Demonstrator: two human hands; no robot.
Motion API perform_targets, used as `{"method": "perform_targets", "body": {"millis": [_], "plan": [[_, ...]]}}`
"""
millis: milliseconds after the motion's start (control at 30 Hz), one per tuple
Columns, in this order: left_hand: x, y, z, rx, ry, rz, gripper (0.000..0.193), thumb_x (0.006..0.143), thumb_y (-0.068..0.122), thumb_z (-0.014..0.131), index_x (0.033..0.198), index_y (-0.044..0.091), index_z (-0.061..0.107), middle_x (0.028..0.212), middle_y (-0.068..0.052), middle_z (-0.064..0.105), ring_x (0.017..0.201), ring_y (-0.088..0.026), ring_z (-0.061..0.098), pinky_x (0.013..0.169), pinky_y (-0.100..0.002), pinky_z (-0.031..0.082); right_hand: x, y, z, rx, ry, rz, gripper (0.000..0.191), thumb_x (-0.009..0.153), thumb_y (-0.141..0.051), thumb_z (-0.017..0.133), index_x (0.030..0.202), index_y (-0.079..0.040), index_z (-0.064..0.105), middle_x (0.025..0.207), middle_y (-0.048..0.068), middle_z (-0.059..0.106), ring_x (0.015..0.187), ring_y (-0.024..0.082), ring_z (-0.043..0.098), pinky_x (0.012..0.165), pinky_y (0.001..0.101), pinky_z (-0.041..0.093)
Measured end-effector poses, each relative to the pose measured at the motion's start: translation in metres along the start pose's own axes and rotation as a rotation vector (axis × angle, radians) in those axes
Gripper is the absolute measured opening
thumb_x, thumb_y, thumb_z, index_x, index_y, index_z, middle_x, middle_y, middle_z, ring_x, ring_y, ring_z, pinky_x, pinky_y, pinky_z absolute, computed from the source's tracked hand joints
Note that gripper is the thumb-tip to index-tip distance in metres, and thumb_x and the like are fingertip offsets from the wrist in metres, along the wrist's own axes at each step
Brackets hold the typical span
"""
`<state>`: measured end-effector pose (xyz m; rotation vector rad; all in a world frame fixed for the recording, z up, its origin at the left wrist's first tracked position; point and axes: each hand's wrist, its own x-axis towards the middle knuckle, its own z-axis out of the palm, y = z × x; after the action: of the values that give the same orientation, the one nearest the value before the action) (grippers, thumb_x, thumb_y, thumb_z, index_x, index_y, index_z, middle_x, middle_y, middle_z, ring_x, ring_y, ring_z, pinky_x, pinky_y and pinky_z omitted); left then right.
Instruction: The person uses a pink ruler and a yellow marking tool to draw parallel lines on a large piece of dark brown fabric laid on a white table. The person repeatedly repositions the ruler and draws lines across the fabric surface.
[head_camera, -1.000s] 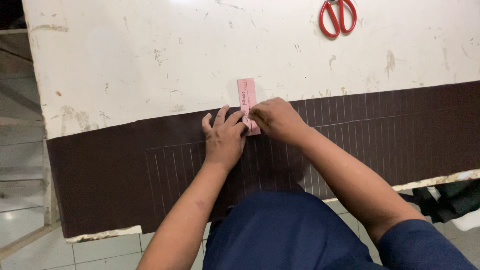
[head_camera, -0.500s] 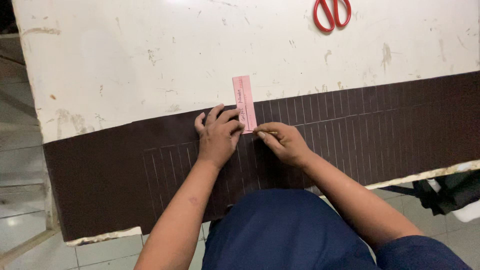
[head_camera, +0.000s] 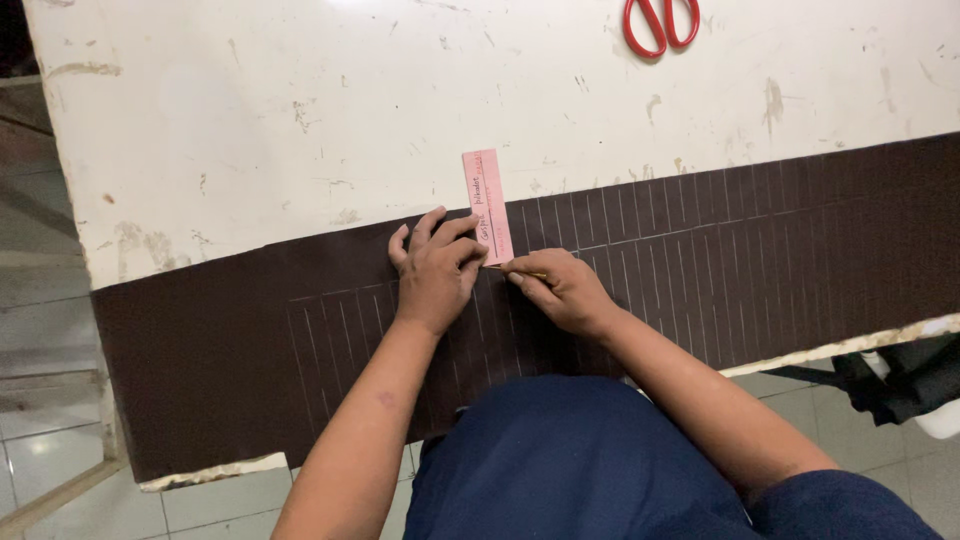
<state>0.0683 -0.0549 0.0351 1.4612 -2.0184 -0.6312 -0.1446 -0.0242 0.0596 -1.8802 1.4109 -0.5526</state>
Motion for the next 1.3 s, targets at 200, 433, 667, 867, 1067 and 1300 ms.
{"method": "perform_targets", "body": {"millis": [200, 433, 667, 867, 1067, 1300], "plan": [[0.001, 0.0, -0.001, 0.031, -0.018, 0.019, 0.006, 0.082, 0.021, 0.079, 0.088, 0.019, 0.077, 0.128, 0.007, 0.068, 0.137, -0.028, 0.049, 0.114, -0.06, 0.02, -0.008, -0.002, -0.005, -0.084, 0.07, -0.067, 0.018, 0.096, -0.013, 0.066, 0.112, -0.008, 0.072, 0.106, 0.01, 0.075, 0.096, 0.026, 0.073, 0.084, 0.0367, 0.058], [0.0, 0.001, -0.001, 0.042, -0.049, 0.007, 0.005, 0.084, 0.02, 0.078, 0.089, 0.019, 0.077, 0.13, 0.007, 0.067, 0.139, -0.029, 0.047, 0.116, -0.061, 0.019, -0.018, 0.004, -0.012, 0.008, 0.081, 0.16, 0.021, 0.096, -0.013, 0.065, 0.115, -0.006, 0.072, 0.102, 0.01, 0.077, 0.09, 0.02, 0.075, 0.079, 0.0318, 0.059], [-0.004, -0.007, 0.001, 0.053, -0.043, 0.05, 0.036, 0.085, 0.023, 0.077, 0.121, 0.019, 0.07, 0.14, 0.004, 0.062, 0.141, -0.027, 0.046, 0.116, -0.06, 0.02, 0.004, 0.014, -0.016, 0.441, 0.114, 0.293, 0.028, 0.104, -0.016, 0.048, 0.118, -0.001, 0.069, 0.108, 0.007, 0.074, 0.093, 0.015, 0.071, 0.079, 0.0284, 0.058], [-0.007, -0.016, -0.004, 0.137, -0.024, 0.057, 0.046, 0.088, 0.024, 0.075, 0.133, 0.019, 0.066, 0.147, 0.003, 0.058, 0.142, -0.027, 0.044, 0.116, -0.059, 0.02, 0.041, -0.004, -0.012, 0.58, -0.12, 0.467, 0.035, 0.103, -0.017, 0.041, 0.122, -0.003, 0.067, 0.107, 0.008, 0.073, 0.079, 0.01, 0.069, 0.062, 0.0252, 0.053], [-0.018, -0.029, -0.019, 0.145, -0.007, 0.018, 0.042, 0.089, 0.026, 0.074, 0.13, 0.019, 0.068, 0.147, 0.003, 0.058, 0.144, -0.028, 0.042, 0.116, -0.058, 0.018, 0.053, -0.015, -0.011, 0.628, -0.235, 0.495, 0.033, 0.098, -0.014, 0.043, 0.12, -0.004, 0.066, 0.122, 0.005, 0.074, 0.078, 0.008, 0.07, 0.057, 0.0232, 0.05], [-0.018, -0.032, -0.023, 0.062, -0.023, -0.008, 0.037, 0.09, 0.025, 0.074, 0.127, 0.022, 0.071, 0.146, 0.005, 0.06, 0.146, -0.027, 0.041, 0.119, -0.056, 0.017, 0.046, -0.011, -0.008, 0.665, -0.257, 0.48, 0.031, 0.097, -0.014, 0.045, 0.119, -0.003, 0.064, 0.134, 0.007, 0.07, 0.079, 0.009, 0.07, 0.058, 0.0229, 0.051]]}}
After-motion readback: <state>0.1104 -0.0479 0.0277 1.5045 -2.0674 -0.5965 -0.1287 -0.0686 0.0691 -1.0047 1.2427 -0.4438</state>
